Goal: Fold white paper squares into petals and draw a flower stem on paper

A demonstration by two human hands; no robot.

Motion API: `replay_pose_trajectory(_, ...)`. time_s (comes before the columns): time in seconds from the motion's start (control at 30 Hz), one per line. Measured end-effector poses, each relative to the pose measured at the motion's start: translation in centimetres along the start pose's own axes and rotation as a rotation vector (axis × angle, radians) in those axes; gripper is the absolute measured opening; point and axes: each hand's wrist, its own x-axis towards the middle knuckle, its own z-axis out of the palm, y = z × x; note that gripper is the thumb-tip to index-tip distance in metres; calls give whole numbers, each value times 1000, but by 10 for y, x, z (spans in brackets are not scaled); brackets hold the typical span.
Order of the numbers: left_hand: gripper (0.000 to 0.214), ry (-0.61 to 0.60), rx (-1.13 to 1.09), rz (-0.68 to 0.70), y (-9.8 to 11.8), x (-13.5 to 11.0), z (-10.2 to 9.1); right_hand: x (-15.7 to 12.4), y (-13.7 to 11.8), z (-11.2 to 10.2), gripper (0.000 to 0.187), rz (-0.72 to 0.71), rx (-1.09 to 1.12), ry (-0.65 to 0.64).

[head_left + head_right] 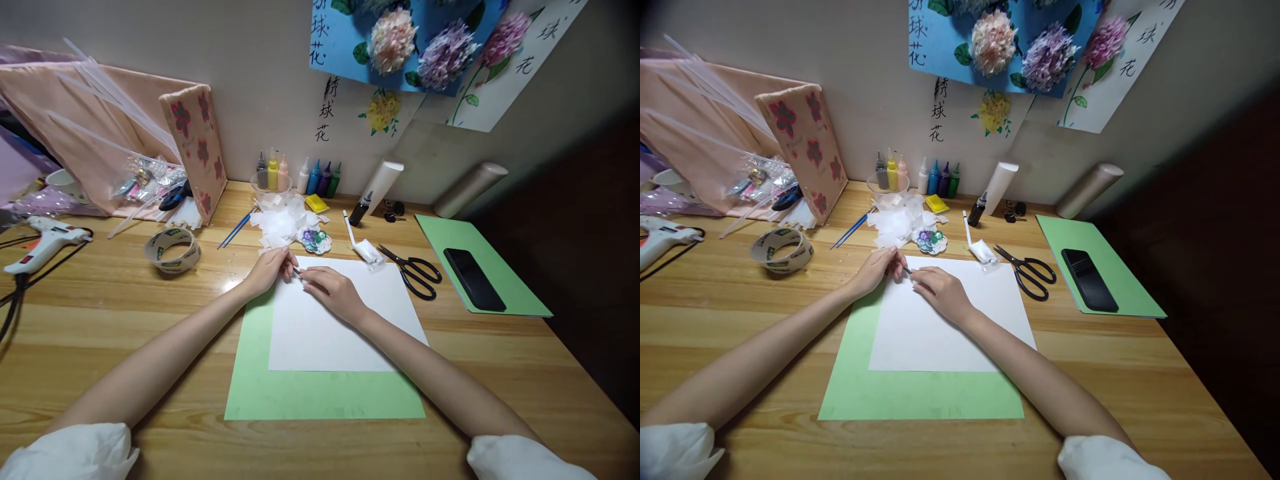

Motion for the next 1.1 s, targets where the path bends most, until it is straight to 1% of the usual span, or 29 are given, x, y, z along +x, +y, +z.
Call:
replay_pose_trajectory(0.1,48,8,-13,-14,0,1,0,-1,2,0,27,-45,-66,-32)
replay_pose_trajectory(0.2,47,8,-8,-20,-2,1,0,-4,1,-3,31,-58,-92,-67)
replay_pose_trajectory(0.27,48,37,60,17,-2,-1,-1,-5,0,-7,35,-52,-50,-81)
replay_pose_trajectory(0.3,48,67,126,59,-1,-3,-1,-6,0,-8,37,-28,-9,-64)
replay_pose_trajectory(0.37,49,126,321,182,4,-9,0,-5,-1,-11,40,63,104,34)
replay_pose_trajectory(0.4,48,130,433,252,7,-11,2,-5,-1,-11,41,121,168,107)
replay_pose_trajectory(0.43,47,106,542,321,11,-12,6,-5,0,-12,41,177,230,186)
replay_pose_trajectory(0.5,42,-12,727,442,18,-9,17,-3,3,-11,40,249,334,326)
replay_pose_trajectory(0.57,42,-158,862,537,23,1,32,-3,8,-9,38,270,369,463)
replay_pose_trajectory(0.63,55,-285,952,588,23,18,47,-3,12,-8,34,278,318,600)
replay_pose_trajectory(0.7,64,-362,977,609,19,33,58,-4,14,-8,30,286,213,723)
replay_pose_trajectory(0.77,68,-418,977,592,12,44,64,-4,15,-10,27,285,114,782)
replay_pose_trajectory(0.87,72,-478,964,558,0,47,65,-4,14,-11,25,254,32,759)
replay_pose_trajectory(0.93,73,-486,977,549,-6,44,64,-3,12,-10,24,232,11,729)
replay_pose_trajectory(1.1,74,-416,1076,587,-13,41,64,-3,11,-9,23,251,31,681)
